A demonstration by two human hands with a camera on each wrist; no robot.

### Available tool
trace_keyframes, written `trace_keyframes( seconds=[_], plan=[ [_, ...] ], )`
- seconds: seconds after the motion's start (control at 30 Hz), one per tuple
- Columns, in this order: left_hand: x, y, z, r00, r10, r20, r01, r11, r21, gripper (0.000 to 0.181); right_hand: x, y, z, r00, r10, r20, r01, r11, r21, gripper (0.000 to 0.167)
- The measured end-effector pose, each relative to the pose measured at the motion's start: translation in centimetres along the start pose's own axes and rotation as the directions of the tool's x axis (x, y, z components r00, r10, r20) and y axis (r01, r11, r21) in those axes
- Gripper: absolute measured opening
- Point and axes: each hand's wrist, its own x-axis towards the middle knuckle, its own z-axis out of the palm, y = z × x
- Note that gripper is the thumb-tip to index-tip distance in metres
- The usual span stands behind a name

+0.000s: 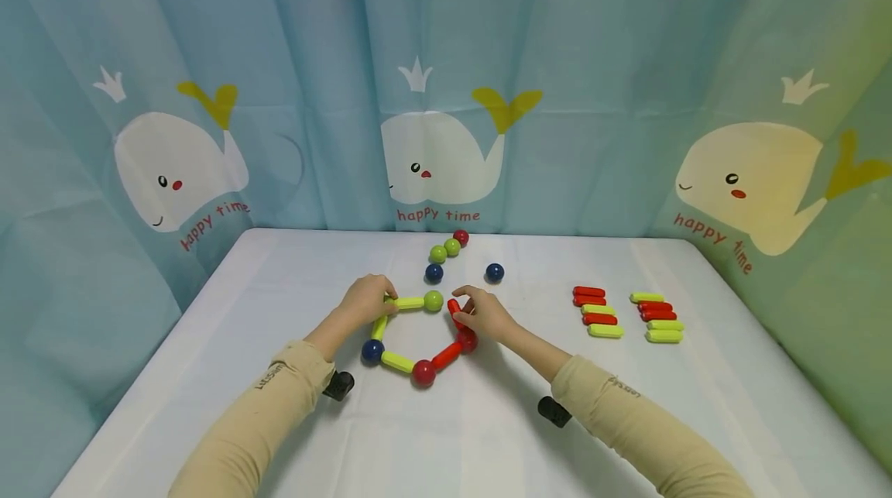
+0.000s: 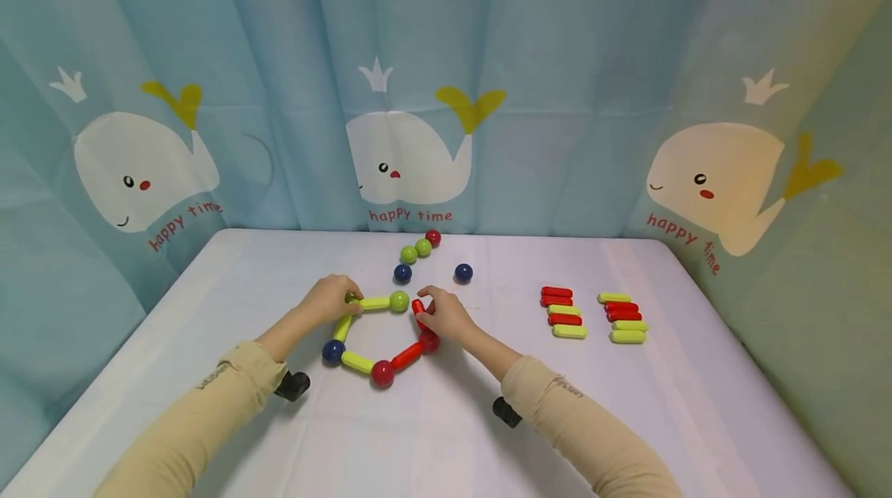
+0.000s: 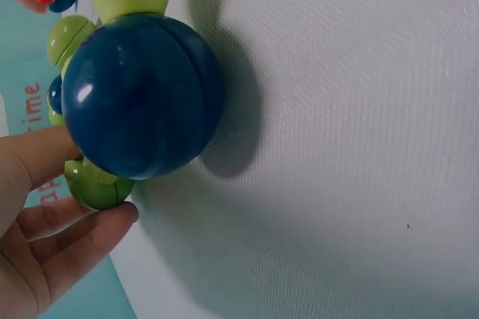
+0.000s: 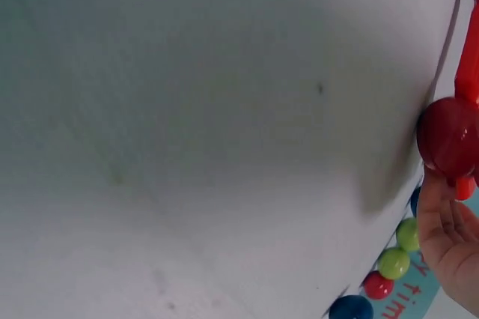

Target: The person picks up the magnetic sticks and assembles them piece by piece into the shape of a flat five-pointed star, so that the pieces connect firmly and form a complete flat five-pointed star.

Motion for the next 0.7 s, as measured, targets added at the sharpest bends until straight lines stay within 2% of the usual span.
trace_keyframes(
  seconds=[0.27,0.57,0.7],
  plan=[
    [0.3,1.0,0.3,1.000,-0.001,0.011,0.002,1.000,-0.011,0.023,-0.4,0.3,0.3,0.999,0.036,-0.035,-0.035,0.999,0.006,0.022],
    [0.4,2.3,1.1,0.999,0.034,0.013,-0.033,0.997,-0.063,0.025,-0.3,0.9,0.2,0.997,0.054,-0.061,-0.058,0.997,-0.059,0.021],
    [0.3,2.3,1.3,0.997,0.050,0.063,-0.043,0.993,-0.114,0.032,-0.4,1.3,-0.4,0.996,0.056,-0.067,-0.063,0.992,-0.107,0.022]
  ],
)
